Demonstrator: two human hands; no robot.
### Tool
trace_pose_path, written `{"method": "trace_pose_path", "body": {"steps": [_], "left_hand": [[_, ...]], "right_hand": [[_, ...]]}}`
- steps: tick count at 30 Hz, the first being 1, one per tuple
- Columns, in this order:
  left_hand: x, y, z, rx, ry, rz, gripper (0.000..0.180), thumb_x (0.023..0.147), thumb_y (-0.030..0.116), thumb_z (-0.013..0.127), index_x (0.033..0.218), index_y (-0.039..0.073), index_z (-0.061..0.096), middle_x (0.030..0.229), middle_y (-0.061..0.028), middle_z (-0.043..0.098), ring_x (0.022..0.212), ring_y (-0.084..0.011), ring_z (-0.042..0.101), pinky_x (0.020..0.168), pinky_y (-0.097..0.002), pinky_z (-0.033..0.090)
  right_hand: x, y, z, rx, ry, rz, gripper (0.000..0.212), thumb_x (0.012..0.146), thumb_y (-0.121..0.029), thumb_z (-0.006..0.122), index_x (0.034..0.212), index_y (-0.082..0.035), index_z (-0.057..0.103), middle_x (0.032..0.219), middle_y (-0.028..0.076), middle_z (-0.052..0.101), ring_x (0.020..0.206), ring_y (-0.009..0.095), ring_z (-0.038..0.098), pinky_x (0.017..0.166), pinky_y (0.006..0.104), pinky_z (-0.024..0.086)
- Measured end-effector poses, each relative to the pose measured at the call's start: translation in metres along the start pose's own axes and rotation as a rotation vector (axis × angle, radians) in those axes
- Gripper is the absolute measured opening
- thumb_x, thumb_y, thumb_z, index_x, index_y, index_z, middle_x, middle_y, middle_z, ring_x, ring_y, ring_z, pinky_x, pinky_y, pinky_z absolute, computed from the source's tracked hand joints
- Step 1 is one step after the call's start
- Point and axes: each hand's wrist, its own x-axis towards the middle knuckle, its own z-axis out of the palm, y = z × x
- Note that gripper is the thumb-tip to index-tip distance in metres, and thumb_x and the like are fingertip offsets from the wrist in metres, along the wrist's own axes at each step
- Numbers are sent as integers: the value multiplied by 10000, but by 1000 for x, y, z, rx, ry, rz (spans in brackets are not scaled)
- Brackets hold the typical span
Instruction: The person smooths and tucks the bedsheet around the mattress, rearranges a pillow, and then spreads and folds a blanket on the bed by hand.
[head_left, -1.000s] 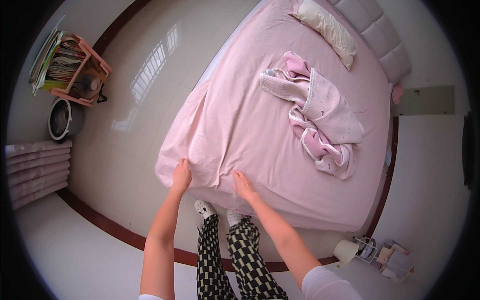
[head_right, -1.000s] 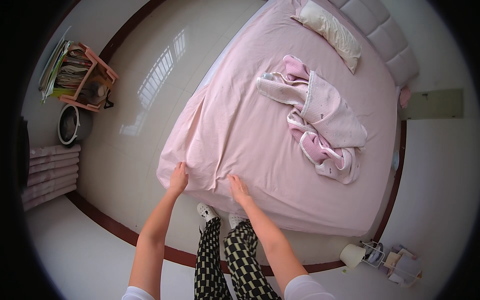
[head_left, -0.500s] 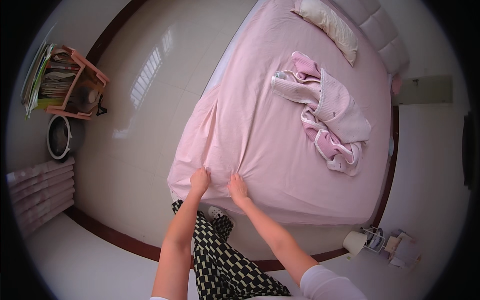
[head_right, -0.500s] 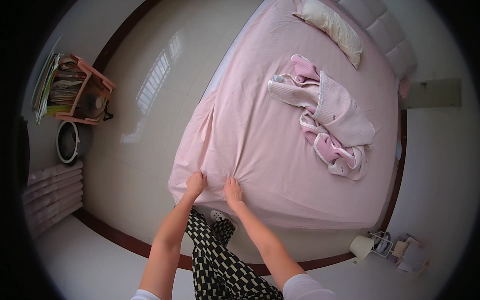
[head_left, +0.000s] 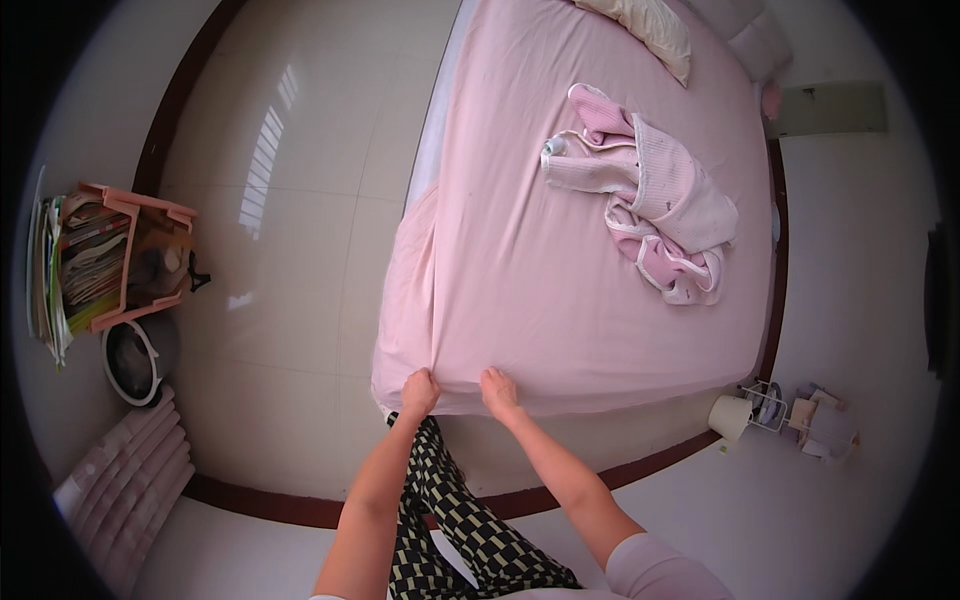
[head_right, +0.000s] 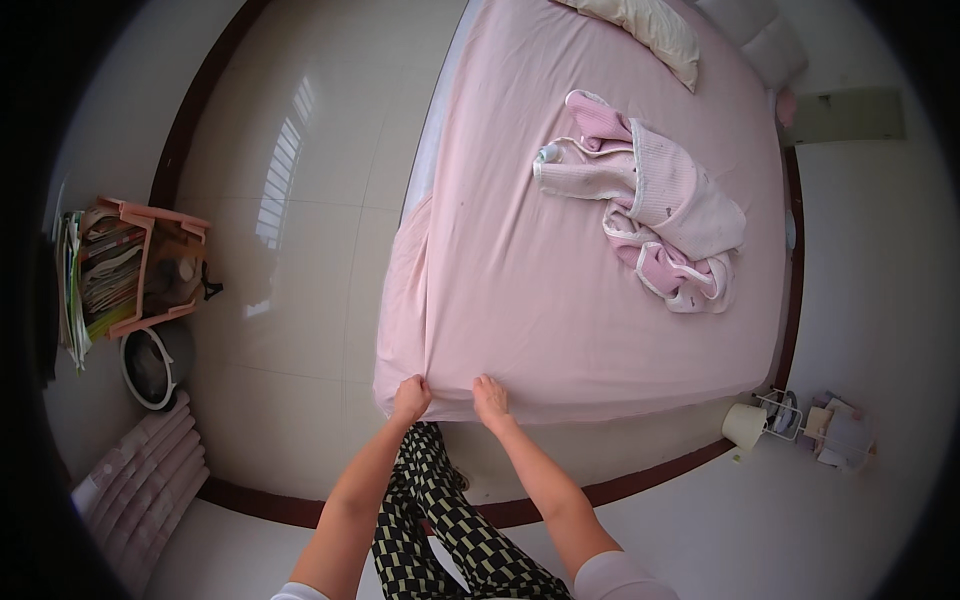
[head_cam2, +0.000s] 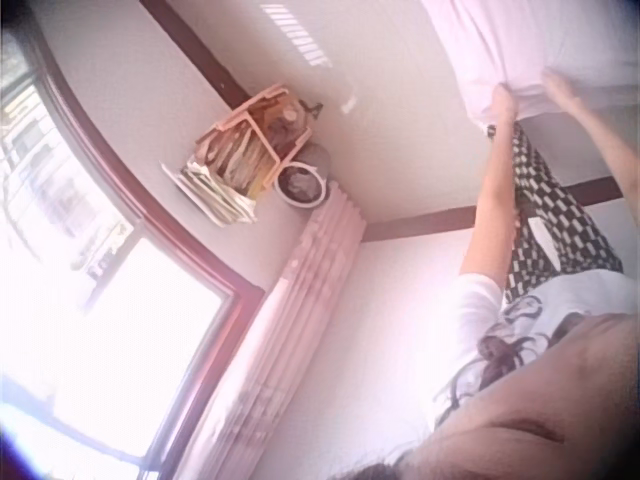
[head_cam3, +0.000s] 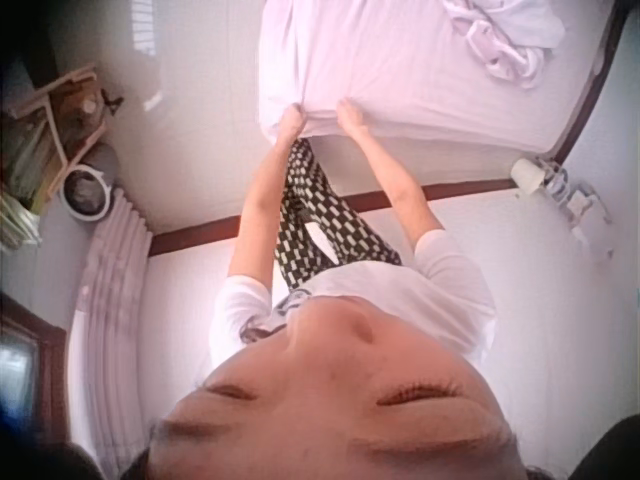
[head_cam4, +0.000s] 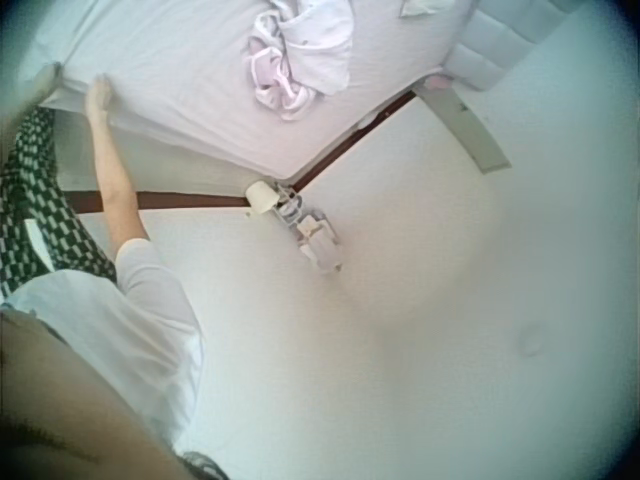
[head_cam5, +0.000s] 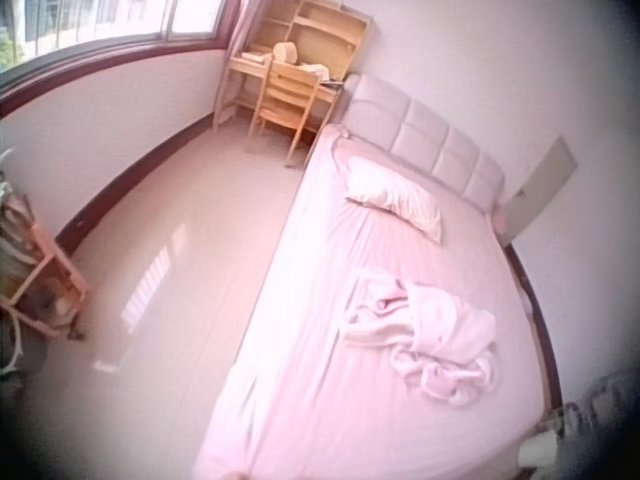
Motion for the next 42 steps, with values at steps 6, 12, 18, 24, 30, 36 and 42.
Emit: {"method": "trace_pose_path", "body": {"steps": [6,12,18,24,30,36,42], "left_hand": [[17,2,-4,-21,-67,-33,200,781,184,448,809,22,563,830,-190,584,782,-354,551,698,-434,431],[33,-13,-14,-60,-179,4,177,768,213,501,816,54,564,811,-156,596,777,-322,559,680,-414,431],[63,-31,-57,-117,-56,-131,236,734,210,576,908,56,534,860,-118,578,823,-291,555,711,-386,432],[101,-42,-88,90,-46,-44,501,710,233,611,1118,26,406,1060,-149,495,940,-299,506,785,-377,408],[109,-45,-80,65,-167,-2,393,716,280,601,979,4,507,866,-152,582,830,-308,554,718,-375,429],[109,-40,-76,187,-185,42,227,753,238,541,868,43,551,824,-135,599,790,-307,565,682,-390,435],[104,-33,-83,431,-233,12,186,781,198,469,879,83,578,853,-125,604,808,-300,567,696,-388,444]], "right_hand": [[16,-3,12,-58,-45,131,74,717,-81,518,771,-31,514,821,125,517,809,289,520,697,393,439],[16,-14,10,51,-17,254,81,725,-91,523,785,-37,520,853,113,514,836,283,513,703,395,437],[2,-57,10,157,-98,506,111,735,-118,538,817,-46,521,848,104,530,809,280,529,701,393,435],[14,-129,28,369,-9,545,266,712,-134,591,949,-61,496,853,100,547,778,277,548,679,385,443],[37,-165,56,458,29,635,447,689,-141,628,1074,-59,415,897,131,530,783,301,544,654,381,452],[33,-165,67,479,40,605,416,704,-133,606,1068,-55,419,928,142,517,850,316,523,694,398,443],[39,-155,29,542,46,651,333,731,-137,562,1035,-52,457,968,125,515,906,300,505,754,383,430]]}}
